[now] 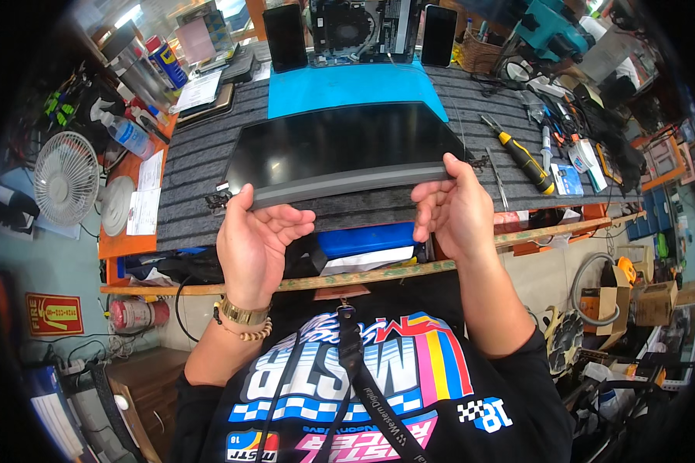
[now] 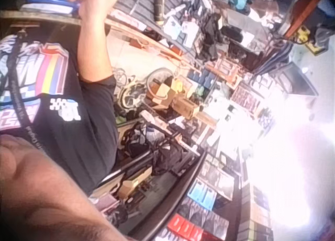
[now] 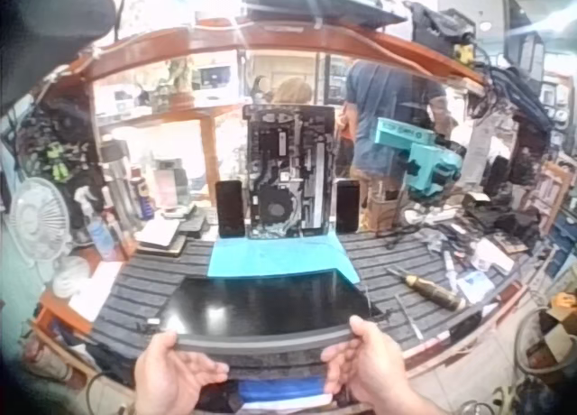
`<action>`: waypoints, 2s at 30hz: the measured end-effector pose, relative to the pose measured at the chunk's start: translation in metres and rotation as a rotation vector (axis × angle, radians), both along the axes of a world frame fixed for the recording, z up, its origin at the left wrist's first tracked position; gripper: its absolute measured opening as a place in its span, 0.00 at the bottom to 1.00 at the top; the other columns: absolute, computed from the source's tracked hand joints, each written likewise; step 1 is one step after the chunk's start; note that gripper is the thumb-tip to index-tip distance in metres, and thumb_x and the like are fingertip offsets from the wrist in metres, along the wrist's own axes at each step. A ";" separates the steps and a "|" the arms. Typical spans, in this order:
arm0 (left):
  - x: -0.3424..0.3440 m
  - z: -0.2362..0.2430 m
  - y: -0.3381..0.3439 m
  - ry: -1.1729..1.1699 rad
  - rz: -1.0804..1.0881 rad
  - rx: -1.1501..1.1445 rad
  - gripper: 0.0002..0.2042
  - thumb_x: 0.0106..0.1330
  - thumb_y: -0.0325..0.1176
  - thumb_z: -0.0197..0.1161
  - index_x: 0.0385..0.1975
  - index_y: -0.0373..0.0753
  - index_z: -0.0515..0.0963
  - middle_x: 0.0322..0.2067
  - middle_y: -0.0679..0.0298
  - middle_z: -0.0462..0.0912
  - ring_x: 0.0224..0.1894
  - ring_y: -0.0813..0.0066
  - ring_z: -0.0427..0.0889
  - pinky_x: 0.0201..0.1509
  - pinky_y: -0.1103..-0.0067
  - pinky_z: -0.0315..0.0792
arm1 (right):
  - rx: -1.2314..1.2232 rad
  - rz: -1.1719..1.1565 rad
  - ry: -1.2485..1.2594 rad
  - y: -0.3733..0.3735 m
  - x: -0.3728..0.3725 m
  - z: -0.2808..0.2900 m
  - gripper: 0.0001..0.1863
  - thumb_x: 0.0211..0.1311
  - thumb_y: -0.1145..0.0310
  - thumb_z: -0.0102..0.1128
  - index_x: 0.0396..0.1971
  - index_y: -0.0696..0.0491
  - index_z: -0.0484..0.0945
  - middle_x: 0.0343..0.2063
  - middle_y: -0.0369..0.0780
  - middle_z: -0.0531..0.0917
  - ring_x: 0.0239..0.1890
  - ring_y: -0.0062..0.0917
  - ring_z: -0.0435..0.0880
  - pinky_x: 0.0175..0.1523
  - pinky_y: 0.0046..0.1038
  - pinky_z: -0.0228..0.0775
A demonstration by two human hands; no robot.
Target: The person handles a laptop screen and then connects cables to the internal motherboard of a laptop using their hands and a screwdriver.
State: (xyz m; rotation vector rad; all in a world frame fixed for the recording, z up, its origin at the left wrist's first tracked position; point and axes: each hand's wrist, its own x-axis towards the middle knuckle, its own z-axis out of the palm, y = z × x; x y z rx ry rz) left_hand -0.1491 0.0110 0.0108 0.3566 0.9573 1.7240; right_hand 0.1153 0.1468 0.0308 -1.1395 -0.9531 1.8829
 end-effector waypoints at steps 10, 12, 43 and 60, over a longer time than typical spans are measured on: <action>-0.004 0.006 -0.001 0.014 -0.057 0.042 0.32 0.85 0.52 0.44 0.44 0.21 0.81 0.37 0.40 0.90 0.43 0.45 0.93 0.51 0.58 0.89 | -0.007 -0.043 0.001 0.001 0.000 0.003 0.38 0.83 0.42 0.44 0.26 0.63 0.84 0.13 0.46 0.81 0.11 0.38 0.81 0.18 0.33 0.76; -0.004 0.006 0.001 0.011 -0.051 0.030 0.32 0.85 0.51 0.44 0.44 0.20 0.80 0.37 0.39 0.89 0.43 0.45 0.93 0.50 0.58 0.89 | 0.002 -0.047 -0.005 0.001 -0.001 0.003 0.38 0.83 0.42 0.44 0.26 0.62 0.84 0.13 0.46 0.81 0.11 0.38 0.81 0.18 0.33 0.76; -0.005 -0.010 -0.002 -0.075 -0.157 0.172 0.21 0.85 0.41 0.49 0.59 0.28 0.79 0.54 0.44 0.89 0.52 0.49 0.92 0.56 0.61 0.89 | 0.110 0.053 0.093 -0.005 0.013 -0.015 0.32 0.83 0.48 0.47 0.32 0.64 0.84 0.17 0.49 0.84 0.15 0.38 0.83 0.23 0.35 0.79; 0.002 -0.009 -0.003 -0.050 -0.352 0.615 0.22 0.85 0.33 0.51 0.70 0.25 0.70 0.66 0.41 0.80 0.67 0.41 0.83 0.71 0.45 0.79 | 0.517 0.361 0.290 -0.039 0.009 -0.015 0.27 0.86 0.55 0.54 0.40 0.68 0.85 0.40 0.49 0.92 0.34 0.28 0.89 0.40 0.29 0.82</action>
